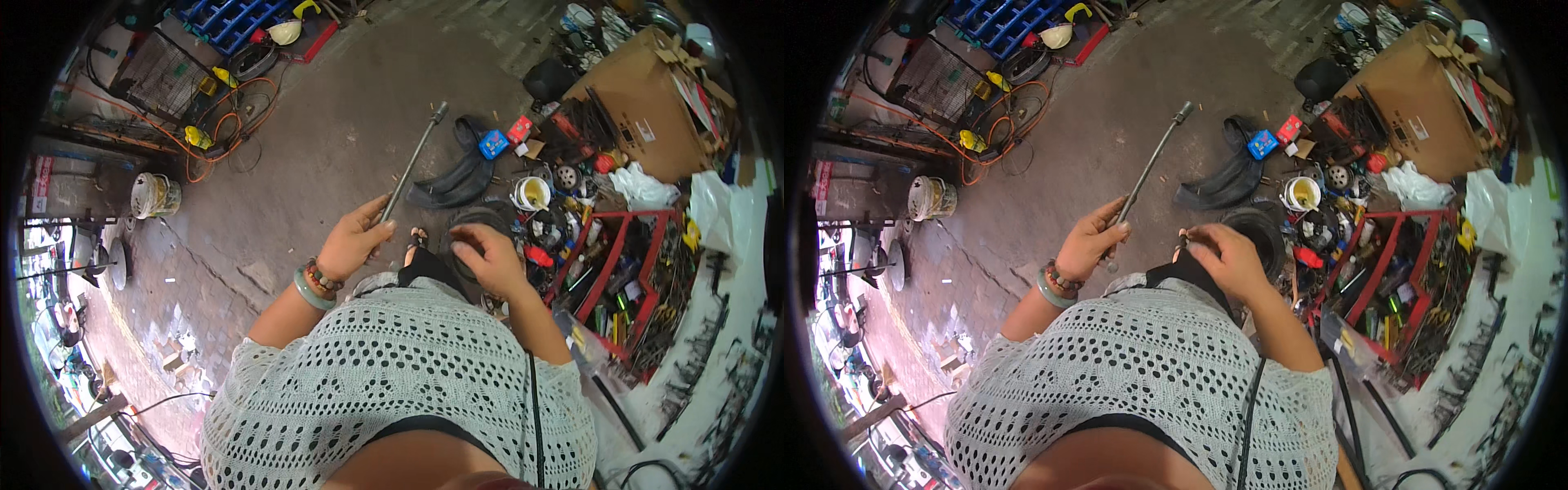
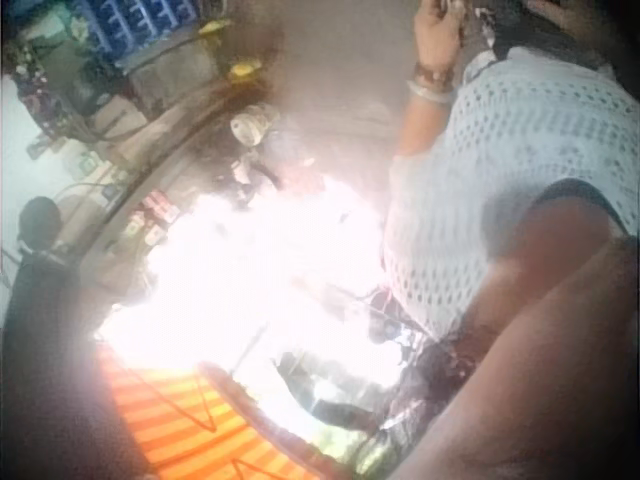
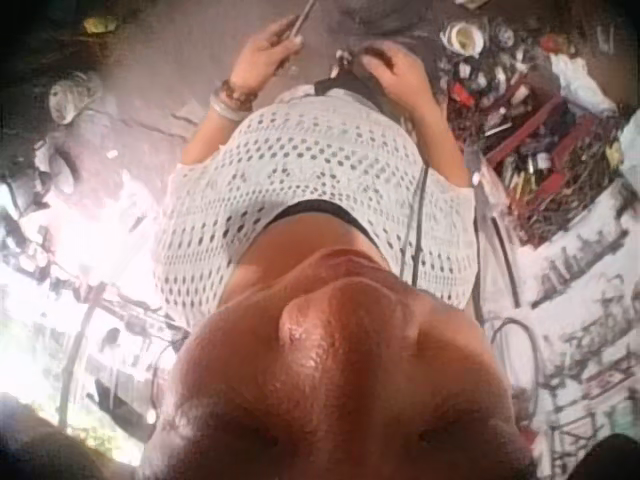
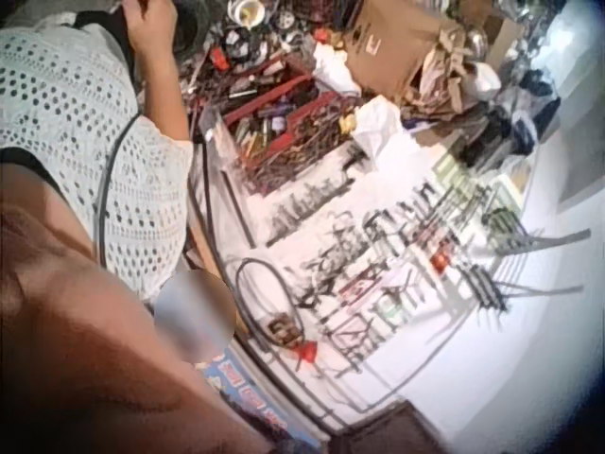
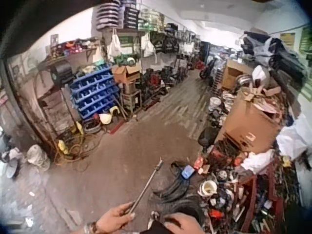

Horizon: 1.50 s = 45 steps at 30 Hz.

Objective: The person retrieves a socket wrench and a box of parts from a tool bag, then uses a cordless impact wrench to tighten bolts on the rear wheel of a pink scooter. The person repeatedly switches between manual and powered tools while working in a cluttered workshop.

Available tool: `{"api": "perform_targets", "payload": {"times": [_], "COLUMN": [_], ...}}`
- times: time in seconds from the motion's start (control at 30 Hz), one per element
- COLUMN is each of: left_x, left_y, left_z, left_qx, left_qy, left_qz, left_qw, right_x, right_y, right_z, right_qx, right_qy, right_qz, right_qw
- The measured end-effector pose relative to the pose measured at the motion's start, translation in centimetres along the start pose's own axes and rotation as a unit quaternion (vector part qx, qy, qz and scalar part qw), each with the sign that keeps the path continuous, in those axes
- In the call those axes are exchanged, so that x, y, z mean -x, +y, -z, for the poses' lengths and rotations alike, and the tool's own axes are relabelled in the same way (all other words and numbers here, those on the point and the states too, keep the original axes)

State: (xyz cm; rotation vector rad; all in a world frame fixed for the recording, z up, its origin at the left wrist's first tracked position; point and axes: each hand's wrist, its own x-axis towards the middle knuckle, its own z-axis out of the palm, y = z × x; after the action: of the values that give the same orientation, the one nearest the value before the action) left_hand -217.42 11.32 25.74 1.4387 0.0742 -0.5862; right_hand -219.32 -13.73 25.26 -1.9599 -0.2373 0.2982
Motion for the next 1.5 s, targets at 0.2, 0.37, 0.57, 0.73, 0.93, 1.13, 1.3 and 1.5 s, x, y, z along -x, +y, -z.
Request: {"api": "perform_targets", "payload": {"times": [0.2,0.37,0.57,0.73,0.93,1.13,1.3,1.5], "left_x": [-14.7,-30.4,-53.0,-71.4,-91.9,-107.6,-121.2,-143.3], "left_y": [9.6,16.3,27.3,36.7,43.9,50.4,56.9,60.1], "left_z": [6.5,11.7,17.0,16.9,18.8,22.5,24.7,29.3], "left_qx": [0.066,0.091,0.081,0.084,0.045,0.156,0.2,0.165], "left_qy": [0.038,0.042,-0.017,-0.092,-0.091,0.02,0.085,0.064], "left_qz": [0.04,0.038,0.058,0.026,-0.006,0.037,0.018,-0.015], "left_qw": [0.996,0.994,0.995,0.992,0.995,0.987,0.976,0.984], "right_x": [-20.2,-37.8,-57.5,-69.5,-85.7,-108.4,-128.8,-149.8], "right_y": [-3.1,-1.5,-1.4,0.9,6.4,5.9,5.6,7.7], "right_z": [8.8,15.3,23.9,33.6,48.1,63.4,72.6,79.7], "right_qx": [0.027,0.096,0.049,0.046,0.121,0.104,0.059,0.001], "right_qy": [-0.099,-0.084,-0.032,0.038,0.028,0.098,0.09,0.037], "right_qz": [0.045,0.038,-0.016,-0.023,-0.037,-0.009,0.055,0.031], "right_qw": [0.994,0.991,0.998,0.998,0.992,0.99,0.993,0.999]}}
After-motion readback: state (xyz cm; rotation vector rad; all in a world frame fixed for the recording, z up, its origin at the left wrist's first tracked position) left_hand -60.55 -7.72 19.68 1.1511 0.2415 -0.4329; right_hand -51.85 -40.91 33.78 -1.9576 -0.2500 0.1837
